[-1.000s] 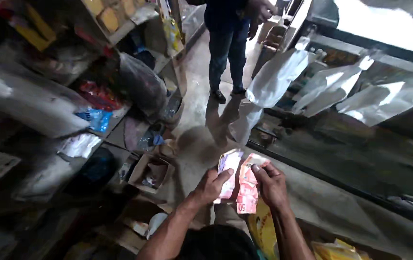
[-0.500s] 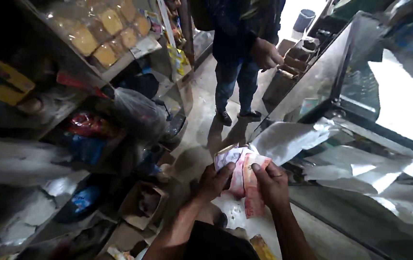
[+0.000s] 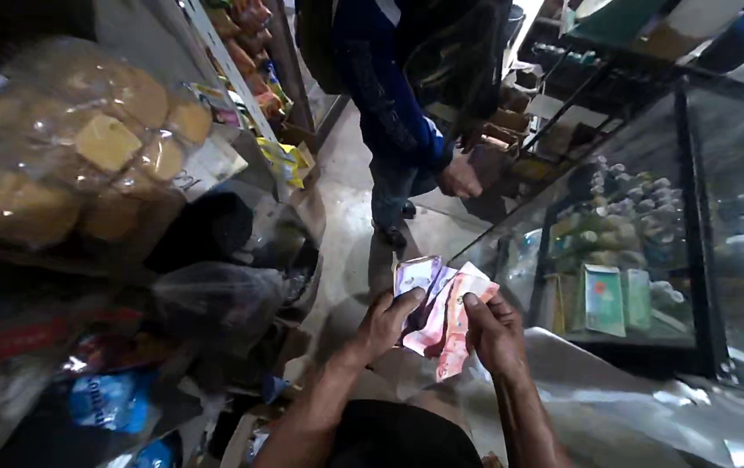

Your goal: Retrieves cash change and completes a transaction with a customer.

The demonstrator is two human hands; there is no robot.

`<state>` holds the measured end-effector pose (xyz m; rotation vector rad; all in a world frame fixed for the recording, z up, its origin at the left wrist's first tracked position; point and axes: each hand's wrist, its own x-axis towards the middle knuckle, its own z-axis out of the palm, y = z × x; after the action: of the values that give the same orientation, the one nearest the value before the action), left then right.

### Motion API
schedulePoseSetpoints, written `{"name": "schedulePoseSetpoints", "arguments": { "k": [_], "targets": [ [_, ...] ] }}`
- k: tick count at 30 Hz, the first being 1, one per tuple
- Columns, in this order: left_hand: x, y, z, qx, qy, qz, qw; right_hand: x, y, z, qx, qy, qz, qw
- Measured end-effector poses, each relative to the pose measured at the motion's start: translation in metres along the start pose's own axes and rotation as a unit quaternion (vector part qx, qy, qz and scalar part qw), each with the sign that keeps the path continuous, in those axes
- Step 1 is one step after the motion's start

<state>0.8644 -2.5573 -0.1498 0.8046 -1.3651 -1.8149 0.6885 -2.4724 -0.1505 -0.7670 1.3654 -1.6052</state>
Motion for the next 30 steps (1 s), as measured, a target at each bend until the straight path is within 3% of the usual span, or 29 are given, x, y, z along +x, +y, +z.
{"name": "schedulePoseSetpoints", "arguments": {
  "k": [4,12,19,30],
  "targets": [
    [0.037,0.004,-0.017,0.063,0.005,0.018,0.998,0.032,-0.001,0.008,0.012,-0.019,-0.021,1.000],
    [0.064,0.017,-0.020,0.111,0.012,-0.017,0.994,0.070,-0.004,0.022,0.031,-0.004,-0.042,0.999],
    [0.079,0.007,-0.023,0.115,0.029,0.052,0.992,0.085,-0.002,0.028,0.014,0.023,-0.028,0.999],
    [0.092,0.009,-0.034,0.084,-0.012,0.041,0.996,0.103,0.004,0.037,0.008,0.060,-0.054,0.997]
  ]
}}
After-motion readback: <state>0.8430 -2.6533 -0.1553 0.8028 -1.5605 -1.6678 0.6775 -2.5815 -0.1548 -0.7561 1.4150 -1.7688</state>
